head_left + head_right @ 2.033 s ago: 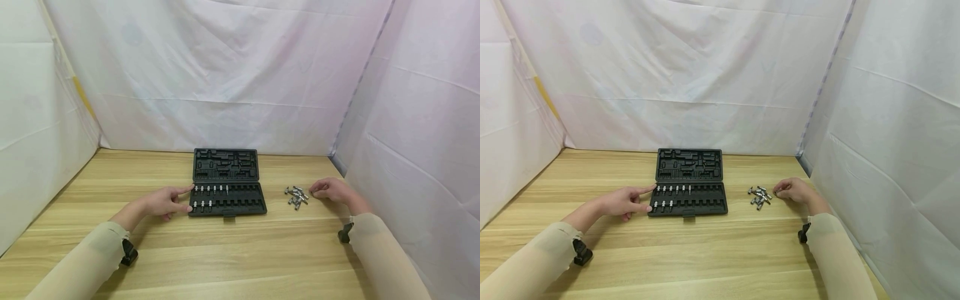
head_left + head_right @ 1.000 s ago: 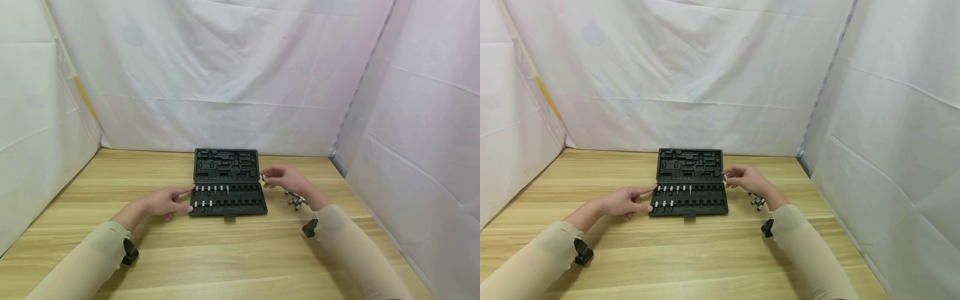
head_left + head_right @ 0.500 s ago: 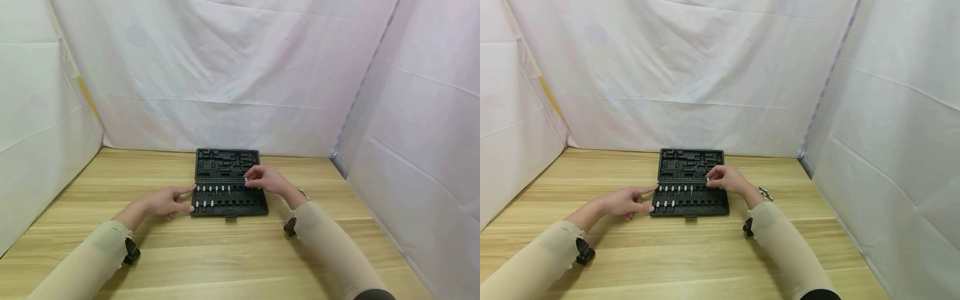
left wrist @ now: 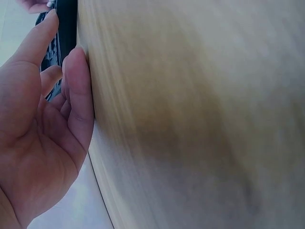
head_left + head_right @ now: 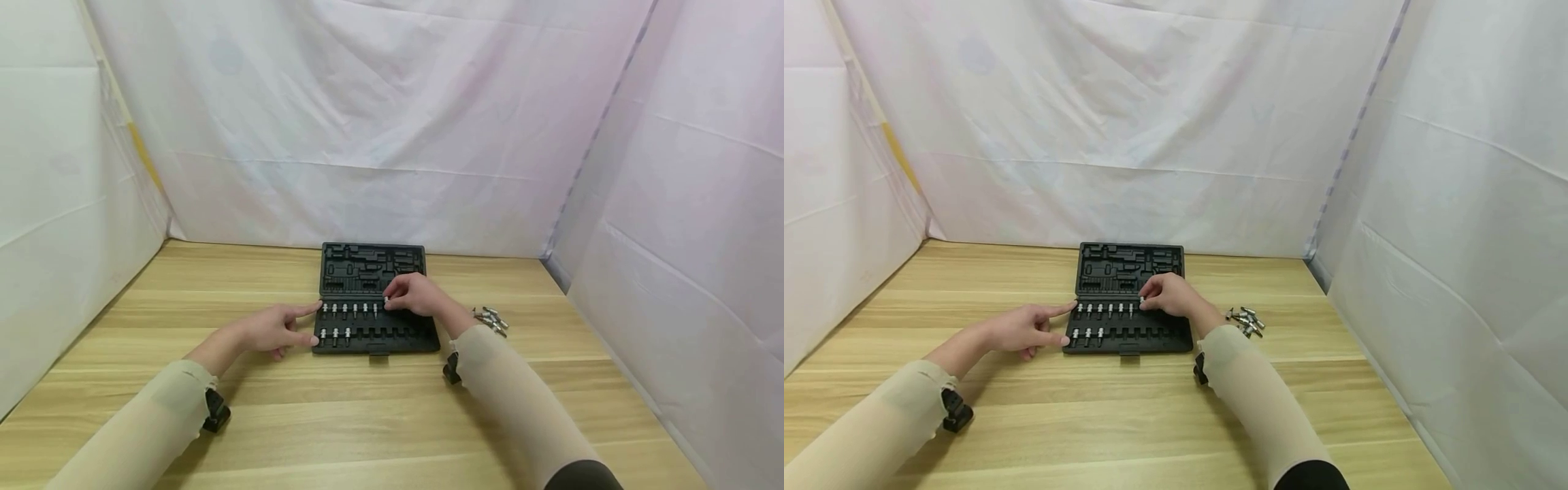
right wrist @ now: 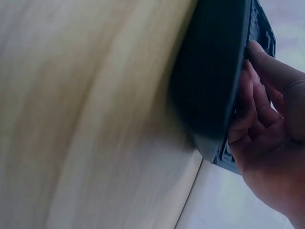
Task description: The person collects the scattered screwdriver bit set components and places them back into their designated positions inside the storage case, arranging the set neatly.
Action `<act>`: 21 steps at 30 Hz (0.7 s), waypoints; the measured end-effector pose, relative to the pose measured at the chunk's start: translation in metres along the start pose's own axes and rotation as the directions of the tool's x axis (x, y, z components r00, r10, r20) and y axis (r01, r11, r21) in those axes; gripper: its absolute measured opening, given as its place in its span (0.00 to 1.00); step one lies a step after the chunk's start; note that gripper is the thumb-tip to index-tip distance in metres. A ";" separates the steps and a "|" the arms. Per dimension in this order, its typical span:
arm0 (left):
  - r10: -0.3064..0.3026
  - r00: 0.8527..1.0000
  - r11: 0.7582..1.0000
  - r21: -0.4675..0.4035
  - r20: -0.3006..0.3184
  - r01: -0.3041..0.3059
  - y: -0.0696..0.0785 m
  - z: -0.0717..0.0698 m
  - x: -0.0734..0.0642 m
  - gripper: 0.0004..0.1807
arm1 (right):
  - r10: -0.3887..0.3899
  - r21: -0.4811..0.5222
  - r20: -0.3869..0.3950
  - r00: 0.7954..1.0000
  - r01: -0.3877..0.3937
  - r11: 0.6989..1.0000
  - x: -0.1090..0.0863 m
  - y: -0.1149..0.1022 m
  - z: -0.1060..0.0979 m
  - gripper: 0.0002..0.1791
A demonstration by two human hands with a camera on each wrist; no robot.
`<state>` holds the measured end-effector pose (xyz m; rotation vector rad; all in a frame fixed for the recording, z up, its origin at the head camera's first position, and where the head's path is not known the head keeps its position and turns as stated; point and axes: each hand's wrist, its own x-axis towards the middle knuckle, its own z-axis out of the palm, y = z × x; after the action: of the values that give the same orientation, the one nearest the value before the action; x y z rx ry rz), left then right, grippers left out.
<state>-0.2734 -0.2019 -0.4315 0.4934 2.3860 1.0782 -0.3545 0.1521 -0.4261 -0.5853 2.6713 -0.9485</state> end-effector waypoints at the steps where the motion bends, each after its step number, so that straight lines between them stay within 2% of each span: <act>1: 0.001 1.000 1.000 0.002 0.001 -0.001 0.000 0.000 0.000 0.50 | 0.003 -0.012 0.001 1.000 -0.003 1.000 0.001 0.000 0.001 0.10; 4: 0.005 1.000 1.000 0.004 0.003 -0.005 0.001 0.001 0.001 0.51 | 0.013 -0.031 -0.006 1.000 -0.013 0.999 0.002 0.000 0.004 0.10; 21: 0.014 1.000 1.000 0.016 0.005 -0.014 0.001 -0.001 0.003 0.50 | 0.019 0.001 0.028 0.999 -0.019 1.000 -0.003 0.005 0.003 0.08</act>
<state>-0.2759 -0.2007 -0.4313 0.5185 2.3917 1.0631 -0.3522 0.1549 -0.4312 -0.5675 2.6464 -0.9304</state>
